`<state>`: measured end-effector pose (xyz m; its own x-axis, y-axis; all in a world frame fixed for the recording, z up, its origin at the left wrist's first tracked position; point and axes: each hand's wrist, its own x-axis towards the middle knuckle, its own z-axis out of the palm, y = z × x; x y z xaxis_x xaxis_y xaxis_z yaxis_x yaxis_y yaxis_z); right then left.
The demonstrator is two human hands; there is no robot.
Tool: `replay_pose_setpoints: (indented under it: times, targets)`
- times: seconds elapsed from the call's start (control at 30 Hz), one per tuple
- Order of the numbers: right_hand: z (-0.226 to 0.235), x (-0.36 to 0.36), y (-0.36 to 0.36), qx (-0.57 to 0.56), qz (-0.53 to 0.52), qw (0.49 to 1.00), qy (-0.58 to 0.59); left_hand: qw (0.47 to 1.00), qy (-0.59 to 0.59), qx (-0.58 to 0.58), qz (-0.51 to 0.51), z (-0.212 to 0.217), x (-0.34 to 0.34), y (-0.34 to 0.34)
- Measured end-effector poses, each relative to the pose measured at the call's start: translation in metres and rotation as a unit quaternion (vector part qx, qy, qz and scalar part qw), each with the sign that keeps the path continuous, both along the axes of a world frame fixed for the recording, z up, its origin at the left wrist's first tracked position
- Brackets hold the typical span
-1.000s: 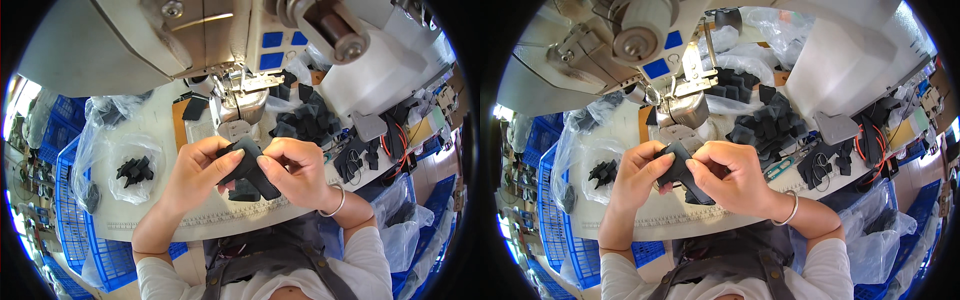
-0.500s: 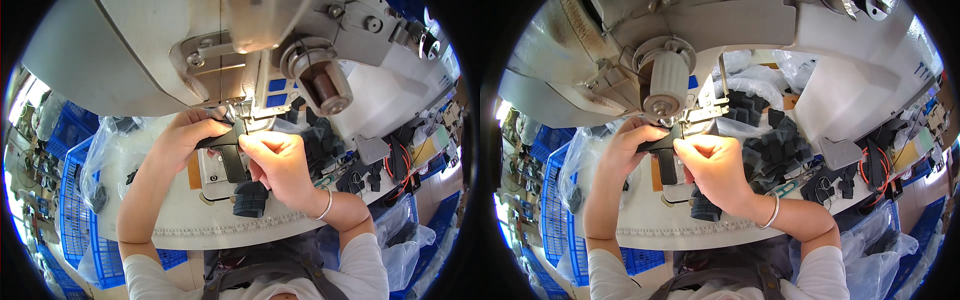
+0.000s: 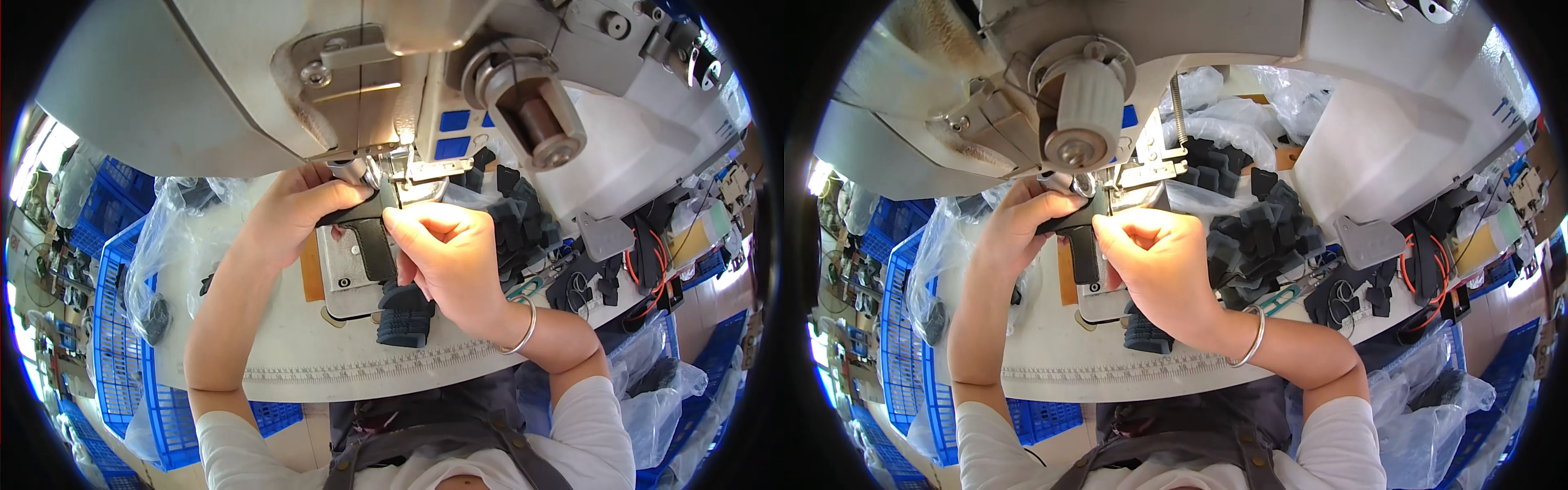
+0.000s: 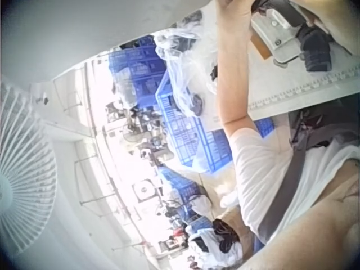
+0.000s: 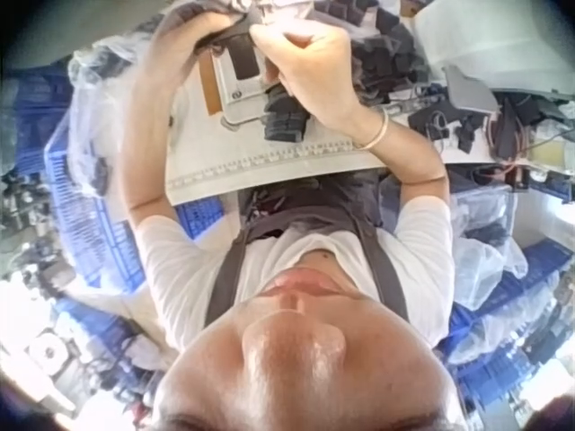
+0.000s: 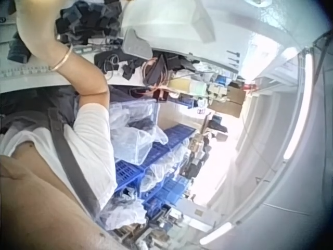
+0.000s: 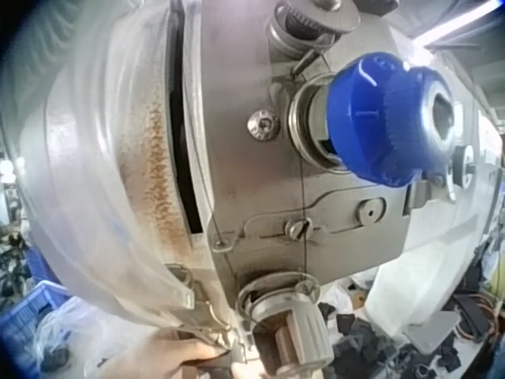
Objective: Stitching small black fabric components using a sewing machine in a factory setting.
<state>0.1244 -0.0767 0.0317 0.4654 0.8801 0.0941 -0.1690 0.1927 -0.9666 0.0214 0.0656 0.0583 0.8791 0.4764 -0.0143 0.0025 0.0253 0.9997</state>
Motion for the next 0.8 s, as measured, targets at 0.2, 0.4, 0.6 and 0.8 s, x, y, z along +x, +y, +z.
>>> replay_pose_setpoints:
  times: [0.2,0.4,0.6,0.8]
  targets:
    - [-0.0017,-0.0001,-0.0004,-0.007,0.003,1.000,0.006,1.000,0.001,0.000,-0.021,0.0000,-0.0017,0.0030]
    - [-0.0023,0.0006,-0.0035,-0.002,0.010,1.000,0.005,0.998,0.021,0.022,-0.046,0.0010,-0.0021,0.0020]
    - [-0.0021,0.0000,-0.0010,0.006,0.007,1.000,0.018,1.000,-0.008,0.020,-0.015,-0.0055,0.0000,0.0069]
    - [-0.0027,0.0012,-0.0042,-0.024,0.101,0.994,-0.027,0.999,0.028,0.002,-0.026,0.0005,-0.0023,0.0066]
